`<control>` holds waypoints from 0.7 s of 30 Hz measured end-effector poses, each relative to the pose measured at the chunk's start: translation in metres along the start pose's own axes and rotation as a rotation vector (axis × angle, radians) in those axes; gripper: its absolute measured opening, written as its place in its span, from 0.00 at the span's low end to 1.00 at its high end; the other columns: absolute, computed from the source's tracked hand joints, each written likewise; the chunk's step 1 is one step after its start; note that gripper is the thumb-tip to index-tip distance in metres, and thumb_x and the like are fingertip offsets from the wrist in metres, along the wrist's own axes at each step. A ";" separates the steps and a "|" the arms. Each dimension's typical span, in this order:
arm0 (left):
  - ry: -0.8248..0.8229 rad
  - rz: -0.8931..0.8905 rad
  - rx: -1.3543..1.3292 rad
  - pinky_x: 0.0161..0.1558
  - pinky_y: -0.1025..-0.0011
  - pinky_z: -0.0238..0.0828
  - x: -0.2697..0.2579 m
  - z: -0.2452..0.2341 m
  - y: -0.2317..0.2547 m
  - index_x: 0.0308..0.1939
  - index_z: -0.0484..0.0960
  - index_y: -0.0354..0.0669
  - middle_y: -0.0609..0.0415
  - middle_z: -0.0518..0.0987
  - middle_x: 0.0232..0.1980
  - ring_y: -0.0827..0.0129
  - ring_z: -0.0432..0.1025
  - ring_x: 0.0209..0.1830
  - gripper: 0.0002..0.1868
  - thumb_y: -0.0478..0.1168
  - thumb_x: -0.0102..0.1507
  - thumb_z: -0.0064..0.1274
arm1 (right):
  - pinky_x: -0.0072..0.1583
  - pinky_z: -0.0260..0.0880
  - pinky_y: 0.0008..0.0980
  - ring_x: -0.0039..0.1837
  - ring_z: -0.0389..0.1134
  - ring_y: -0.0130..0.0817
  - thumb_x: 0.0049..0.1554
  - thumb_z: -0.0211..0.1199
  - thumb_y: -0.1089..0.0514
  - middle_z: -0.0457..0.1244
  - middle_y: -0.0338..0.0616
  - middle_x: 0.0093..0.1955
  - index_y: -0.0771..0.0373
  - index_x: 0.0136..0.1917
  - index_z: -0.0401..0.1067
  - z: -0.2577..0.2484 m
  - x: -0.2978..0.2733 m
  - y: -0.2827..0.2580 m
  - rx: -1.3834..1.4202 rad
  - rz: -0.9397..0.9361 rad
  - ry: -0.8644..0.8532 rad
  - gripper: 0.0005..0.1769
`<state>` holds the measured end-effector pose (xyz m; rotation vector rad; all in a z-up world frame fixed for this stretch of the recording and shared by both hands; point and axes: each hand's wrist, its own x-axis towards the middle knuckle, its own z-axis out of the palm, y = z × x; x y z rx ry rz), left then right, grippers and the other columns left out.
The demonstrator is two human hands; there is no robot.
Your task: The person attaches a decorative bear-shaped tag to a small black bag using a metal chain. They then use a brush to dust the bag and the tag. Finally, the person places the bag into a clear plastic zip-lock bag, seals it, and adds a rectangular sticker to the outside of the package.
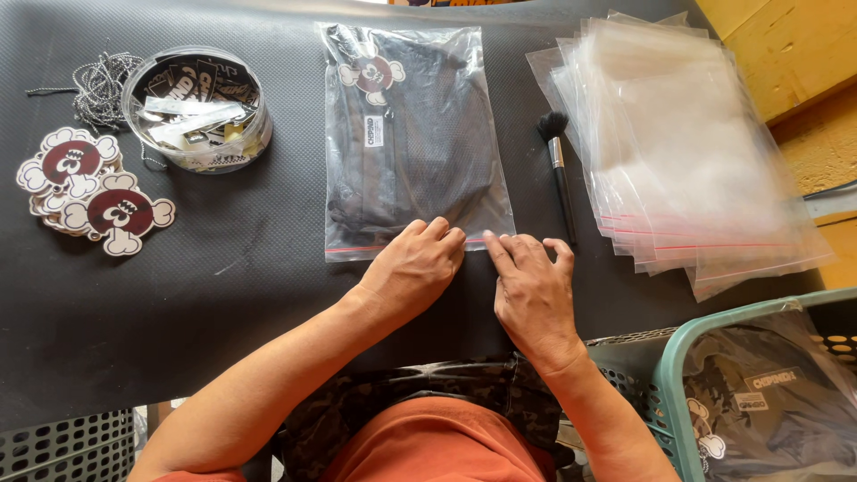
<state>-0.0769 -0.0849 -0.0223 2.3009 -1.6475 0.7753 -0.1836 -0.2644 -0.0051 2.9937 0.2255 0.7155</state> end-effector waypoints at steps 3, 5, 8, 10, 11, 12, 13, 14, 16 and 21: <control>-0.005 0.001 0.003 0.35 0.65 0.58 0.000 -0.002 0.000 0.35 0.81 0.42 0.51 0.73 0.34 0.58 0.67 0.39 0.06 0.33 0.61 0.47 | 0.70 0.51 0.50 0.66 0.65 0.38 0.55 0.53 0.66 0.65 0.42 0.54 0.52 0.65 0.75 -0.007 0.002 -0.006 -0.011 0.009 -0.007 0.26; -0.001 0.000 -0.003 0.35 0.65 0.57 0.000 -0.002 0.000 0.35 0.81 0.41 0.51 0.73 0.35 0.57 0.66 0.38 0.06 0.32 0.61 0.47 | 0.70 0.49 0.51 0.66 0.63 0.40 0.58 0.51 0.67 0.65 0.43 0.55 0.52 0.65 0.76 -0.008 0.003 -0.005 -0.001 0.007 -0.025 0.25; 0.002 -0.003 -0.005 0.35 0.65 0.57 0.002 -0.007 0.000 0.35 0.81 0.41 0.51 0.73 0.35 0.57 0.66 0.39 0.06 0.32 0.61 0.47 | 0.68 0.50 0.50 0.68 0.61 0.42 0.58 0.51 0.66 0.65 0.44 0.57 0.52 0.63 0.77 -0.013 0.008 -0.007 -0.008 -0.003 -0.008 0.23; -0.001 -0.002 0.000 0.36 0.65 0.57 0.001 -0.006 -0.001 0.36 0.81 0.41 0.51 0.73 0.35 0.57 0.66 0.39 0.06 0.32 0.62 0.47 | 0.68 0.53 0.47 0.67 0.62 0.41 0.57 0.52 0.66 0.65 0.44 0.57 0.54 0.62 0.77 0.000 0.005 -0.005 0.015 -0.016 -0.012 0.23; -0.005 -0.003 0.003 0.36 0.65 0.58 0.000 -0.006 0.000 0.36 0.81 0.41 0.51 0.73 0.35 0.57 0.66 0.39 0.06 0.32 0.62 0.47 | 0.67 0.56 0.44 0.67 0.63 0.41 0.56 0.53 0.66 0.65 0.43 0.57 0.56 0.62 0.76 0.007 0.003 -0.004 0.039 -0.030 -0.019 0.23; -0.004 -0.002 0.003 0.36 0.65 0.58 0.000 -0.006 0.000 0.36 0.81 0.41 0.51 0.73 0.35 0.57 0.66 0.39 0.06 0.32 0.62 0.47 | 0.67 0.56 0.44 0.67 0.63 0.41 0.56 0.53 0.66 0.65 0.43 0.57 0.56 0.62 0.76 0.009 0.001 -0.004 0.038 -0.030 -0.018 0.23; -0.014 -0.004 -0.004 0.36 0.65 0.58 0.000 -0.005 -0.001 0.36 0.81 0.41 0.51 0.73 0.36 0.57 0.67 0.40 0.07 0.32 0.62 0.47 | 0.68 0.55 0.44 0.67 0.64 0.40 0.55 0.54 0.65 0.65 0.43 0.57 0.57 0.64 0.75 0.012 -0.001 -0.003 0.026 -0.039 -0.017 0.24; -0.023 -0.008 -0.012 0.36 0.64 0.58 -0.001 -0.005 0.000 0.37 0.81 0.41 0.51 0.73 0.36 0.57 0.67 0.40 0.07 0.32 0.62 0.46 | 0.69 0.54 0.44 0.67 0.64 0.39 0.55 0.54 0.64 0.65 0.43 0.58 0.57 0.66 0.74 0.015 -0.004 -0.002 0.014 -0.049 -0.016 0.26; -0.025 -0.013 -0.010 0.36 0.65 0.57 0.000 -0.008 0.000 0.37 0.82 0.41 0.51 0.73 0.36 0.58 0.66 0.40 0.07 0.32 0.62 0.47 | 0.68 0.53 0.45 0.66 0.64 0.40 0.55 0.53 0.65 0.65 0.43 0.56 0.55 0.66 0.74 0.007 0.000 -0.008 0.020 -0.042 -0.012 0.26; -0.023 -0.024 -0.016 0.37 0.65 0.57 0.001 -0.014 0.000 0.37 0.82 0.40 0.51 0.73 0.36 0.59 0.66 0.39 0.07 0.31 0.62 0.47 | 0.67 0.51 0.48 0.64 0.63 0.38 0.57 0.51 0.65 0.64 0.39 0.54 0.51 0.64 0.75 -0.002 0.007 -0.011 0.033 -0.018 -0.012 0.25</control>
